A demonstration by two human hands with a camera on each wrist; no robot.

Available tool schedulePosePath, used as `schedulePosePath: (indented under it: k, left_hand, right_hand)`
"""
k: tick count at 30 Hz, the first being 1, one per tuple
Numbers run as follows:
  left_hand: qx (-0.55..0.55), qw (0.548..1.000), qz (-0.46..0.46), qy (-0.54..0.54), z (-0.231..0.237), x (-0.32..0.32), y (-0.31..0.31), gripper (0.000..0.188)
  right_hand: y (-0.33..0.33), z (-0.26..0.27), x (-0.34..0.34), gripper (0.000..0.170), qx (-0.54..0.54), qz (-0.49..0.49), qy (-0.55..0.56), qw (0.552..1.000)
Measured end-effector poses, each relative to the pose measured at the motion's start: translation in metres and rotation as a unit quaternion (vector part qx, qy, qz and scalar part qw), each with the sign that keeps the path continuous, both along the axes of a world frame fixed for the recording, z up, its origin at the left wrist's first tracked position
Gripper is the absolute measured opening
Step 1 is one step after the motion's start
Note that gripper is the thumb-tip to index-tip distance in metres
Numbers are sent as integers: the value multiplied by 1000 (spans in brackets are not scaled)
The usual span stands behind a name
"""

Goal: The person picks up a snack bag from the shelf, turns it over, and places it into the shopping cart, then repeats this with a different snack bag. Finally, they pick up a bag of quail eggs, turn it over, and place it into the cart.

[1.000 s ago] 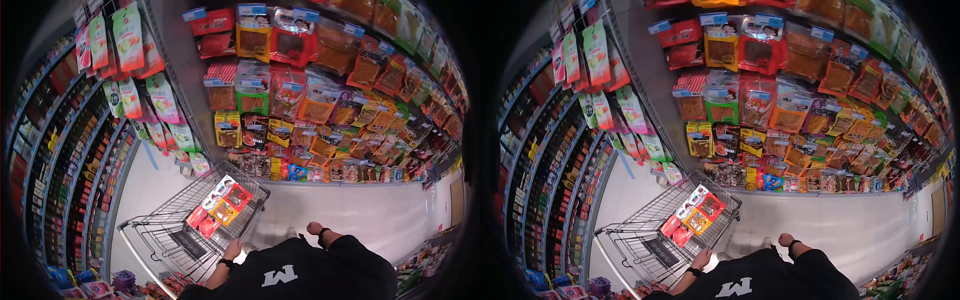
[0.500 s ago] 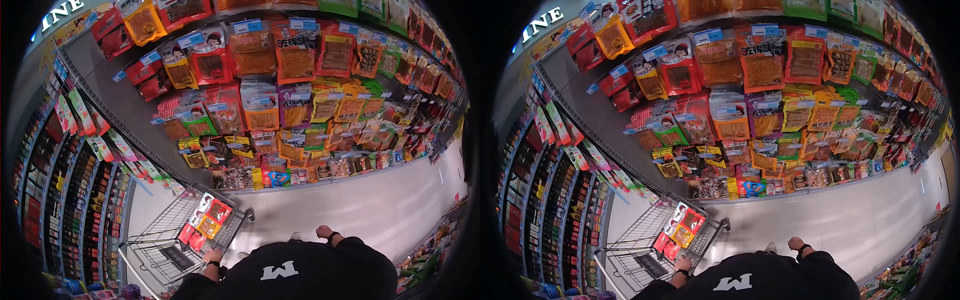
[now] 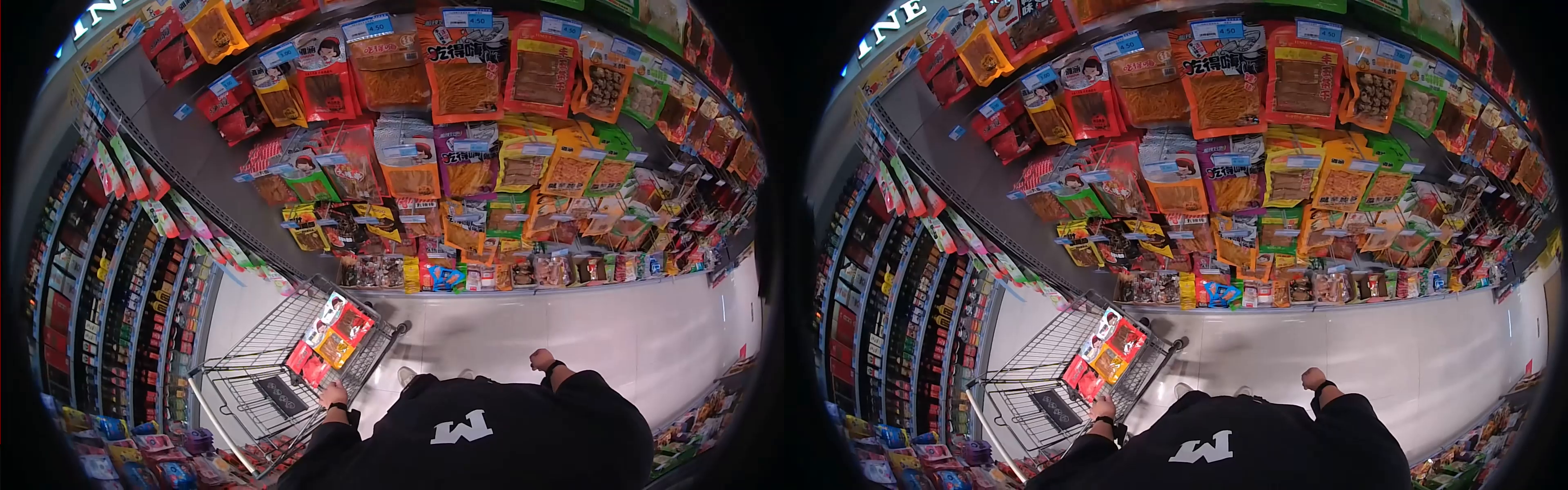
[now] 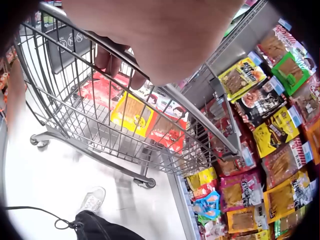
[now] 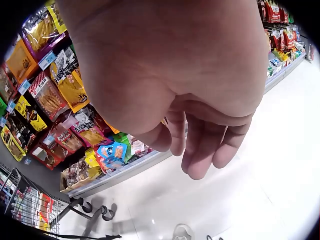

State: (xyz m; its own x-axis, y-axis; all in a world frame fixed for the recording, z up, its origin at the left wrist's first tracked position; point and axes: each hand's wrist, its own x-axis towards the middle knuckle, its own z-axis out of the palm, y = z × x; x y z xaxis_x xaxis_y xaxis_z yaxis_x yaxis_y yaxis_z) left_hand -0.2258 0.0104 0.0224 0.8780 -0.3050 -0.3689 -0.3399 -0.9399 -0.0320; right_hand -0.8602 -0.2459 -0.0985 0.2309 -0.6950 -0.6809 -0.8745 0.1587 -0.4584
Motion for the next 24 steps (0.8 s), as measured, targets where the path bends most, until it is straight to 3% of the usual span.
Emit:
schedulePosePath:
  k: [1, 2, 4, 10, 14, 18, 20, 21, 22, 23, 24]
  left_hand:
    - [-2, 1000, -8, 8, 1, -5, 0, 47]
    - [-4, 1000, -16, 16, -1, -10, 0, 47]
    - [3, 1000, -11, 26, -5, -22, -3, 48]
    - [17, 999, -28, 34, -18, -43, 0, 47]
    - [-39, 998, -33, 40, -7, -60, -3, 46]
    - [-45, 995, -19, 87, -15, -55, -1, 50]
    - [-164, 983, -2, 79, -24, -29, -9, 52]
    - [-258, 963, -28, 71, 1, -19, -20, 58]
    - [-254, 966, -33, 18, 33, -14, -41, 51]
    - [-335, 939, -78, 27, 51, 3, -57, 45]
    - [-323, 940, -94, 54, 44, 32, -73, 43]
  right_hand:
    - [1, 27, 22, 23, 57, -131, -19, 990]
    - [2, 50, 37, 25, 32, -117, -72, 990]
    - [5, 48, 53, 24, 2, -131, -135, 982]
    - [21, 37, 69, 24, 36, -116, -152, 981]
    - [24, 33, 57, 23, 77, -64, -66, 993]
    - [33, 33, 48, 24, 119, -129, -41, 984]
    - [27, 38, 52, 24, 88, -90, -11, 992]
    - [22, 36, 53, 23, 83, -92, -12, 992]
    - [18, 40, 56, 23, 80, -92, -11, 992]
    - [10, 47, 57, 22, 53, -94, -47, 993]
    - [-2, 56, 60, 22, 25, -94, -82, 992]
